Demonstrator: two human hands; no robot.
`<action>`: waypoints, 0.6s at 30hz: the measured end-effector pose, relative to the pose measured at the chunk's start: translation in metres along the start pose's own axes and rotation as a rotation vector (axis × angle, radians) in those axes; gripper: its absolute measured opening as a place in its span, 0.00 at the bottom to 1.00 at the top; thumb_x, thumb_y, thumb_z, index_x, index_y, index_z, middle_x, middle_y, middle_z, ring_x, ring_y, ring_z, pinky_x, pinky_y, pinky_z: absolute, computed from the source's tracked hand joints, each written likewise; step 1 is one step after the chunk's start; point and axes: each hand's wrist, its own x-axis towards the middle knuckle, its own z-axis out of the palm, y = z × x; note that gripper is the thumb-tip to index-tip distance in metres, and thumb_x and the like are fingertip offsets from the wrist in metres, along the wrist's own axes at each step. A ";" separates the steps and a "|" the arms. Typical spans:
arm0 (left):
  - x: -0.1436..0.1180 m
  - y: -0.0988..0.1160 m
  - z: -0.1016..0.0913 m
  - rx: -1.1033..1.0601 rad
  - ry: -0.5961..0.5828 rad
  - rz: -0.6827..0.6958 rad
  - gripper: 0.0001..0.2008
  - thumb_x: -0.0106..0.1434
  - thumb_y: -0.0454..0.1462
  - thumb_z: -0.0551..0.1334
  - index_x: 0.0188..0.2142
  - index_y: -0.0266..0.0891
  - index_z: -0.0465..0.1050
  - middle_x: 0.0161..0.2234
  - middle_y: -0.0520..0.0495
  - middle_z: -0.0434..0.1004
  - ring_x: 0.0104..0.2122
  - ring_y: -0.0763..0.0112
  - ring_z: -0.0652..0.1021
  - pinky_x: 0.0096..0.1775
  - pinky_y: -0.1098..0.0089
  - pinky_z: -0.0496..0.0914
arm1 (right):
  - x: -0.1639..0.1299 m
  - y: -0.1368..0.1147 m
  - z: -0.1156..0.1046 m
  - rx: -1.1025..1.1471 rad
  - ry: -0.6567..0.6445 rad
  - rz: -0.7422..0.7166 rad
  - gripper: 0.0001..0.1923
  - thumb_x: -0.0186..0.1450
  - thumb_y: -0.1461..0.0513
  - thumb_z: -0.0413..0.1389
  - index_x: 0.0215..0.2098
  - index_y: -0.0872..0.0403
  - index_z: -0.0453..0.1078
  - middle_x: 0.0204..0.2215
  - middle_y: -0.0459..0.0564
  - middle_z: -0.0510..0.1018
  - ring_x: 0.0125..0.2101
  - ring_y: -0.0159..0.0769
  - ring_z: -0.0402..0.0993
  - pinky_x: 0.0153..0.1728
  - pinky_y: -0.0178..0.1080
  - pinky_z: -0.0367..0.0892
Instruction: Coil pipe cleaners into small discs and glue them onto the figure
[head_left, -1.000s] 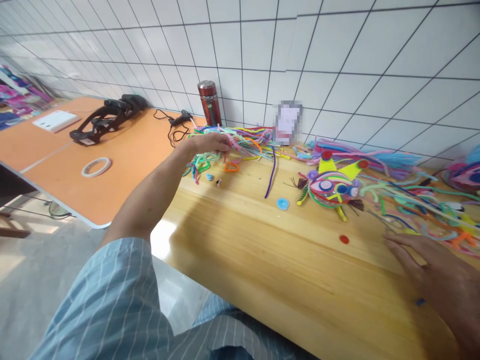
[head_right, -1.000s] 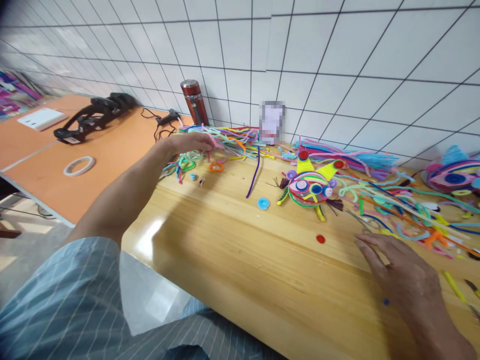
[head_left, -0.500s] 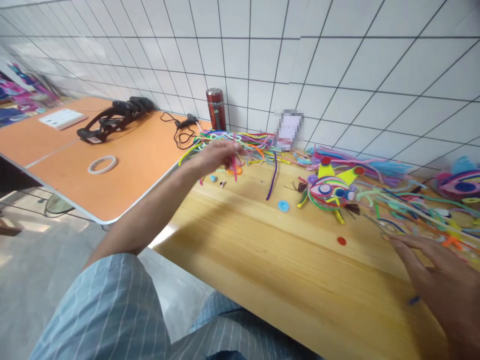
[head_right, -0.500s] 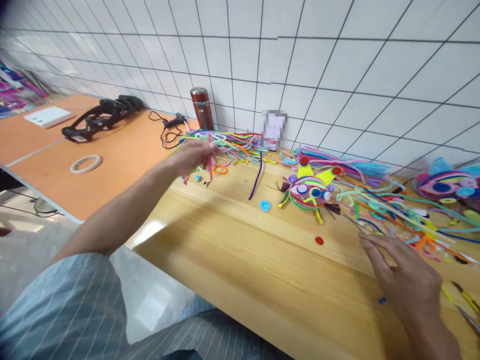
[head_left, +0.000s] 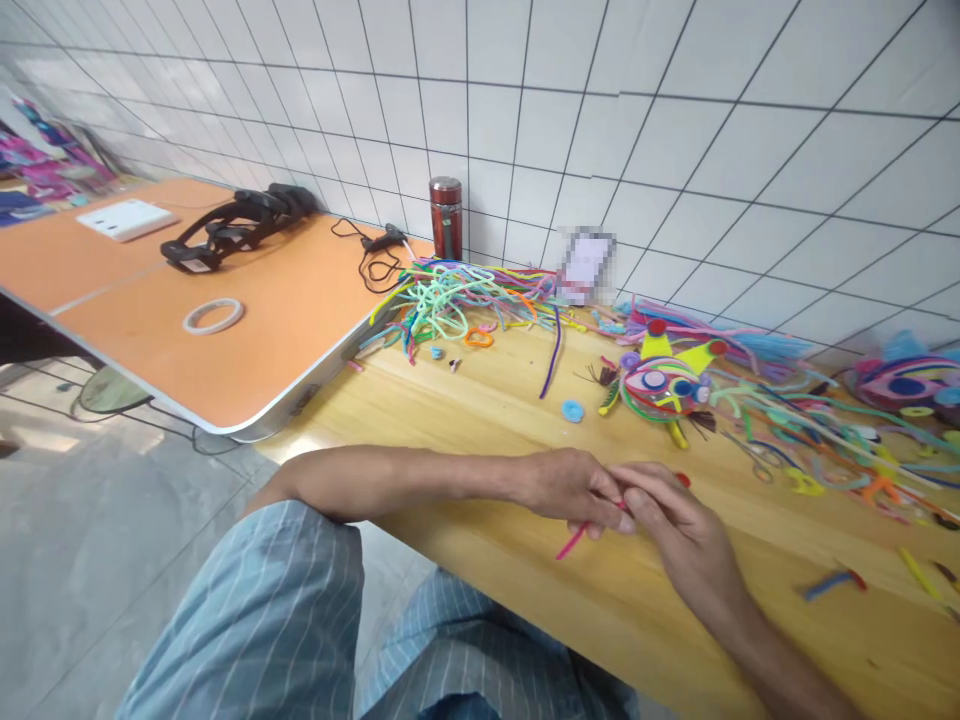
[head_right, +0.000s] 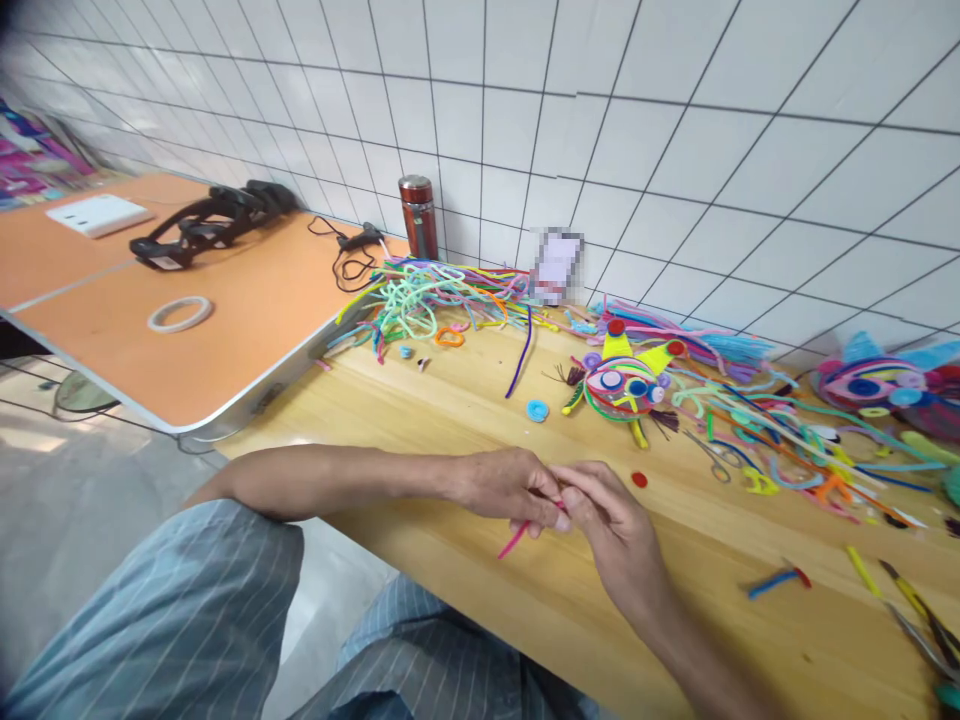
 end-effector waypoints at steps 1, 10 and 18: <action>-0.001 -0.002 0.000 -0.004 0.006 -0.010 0.17 0.65 0.44 0.69 0.23 0.38 0.74 0.22 0.54 0.76 0.22 0.76 0.75 0.30 0.74 0.68 | 0.000 0.003 0.006 0.032 0.018 -0.006 0.17 0.69 0.47 0.58 0.42 0.47 0.83 0.40 0.54 0.83 0.42 0.42 0.81 0.42 0.41 0.77; -0.008 -0.012 -0.005 -0.011 0.025 -0.088 0.21 0.65 0.52 0.68 0.24 0.39 0.74 0.22 0.53 0.76 0.22 0.76 0.74 0.30 0.73 0.67 | -0.006 0.029 0.023 0.436 -0.070 0.255 0.16 0.64 0.47 0.66 0.37 0.51 0.79 0.30 0.49 0.80 0.31 0.36 0.75 0.34 0.37 0.72; 0.003 -0.015 -0.096 0.481 0.565 0.011 0.21 0.73 0.49 0.56 0.38 0.37 0.80 0.37 0.41 0.83 0.37 0.65 0.81 0.41 0.69 0.73 | 0.002 0.030 0.010 0.675 0.002 0.392 0.22 0.59 0.44 0.69 0.30 0.53 0.71 0.25 0.48 0.78 0.21 0.31 0.69 0.24 0.36 0.66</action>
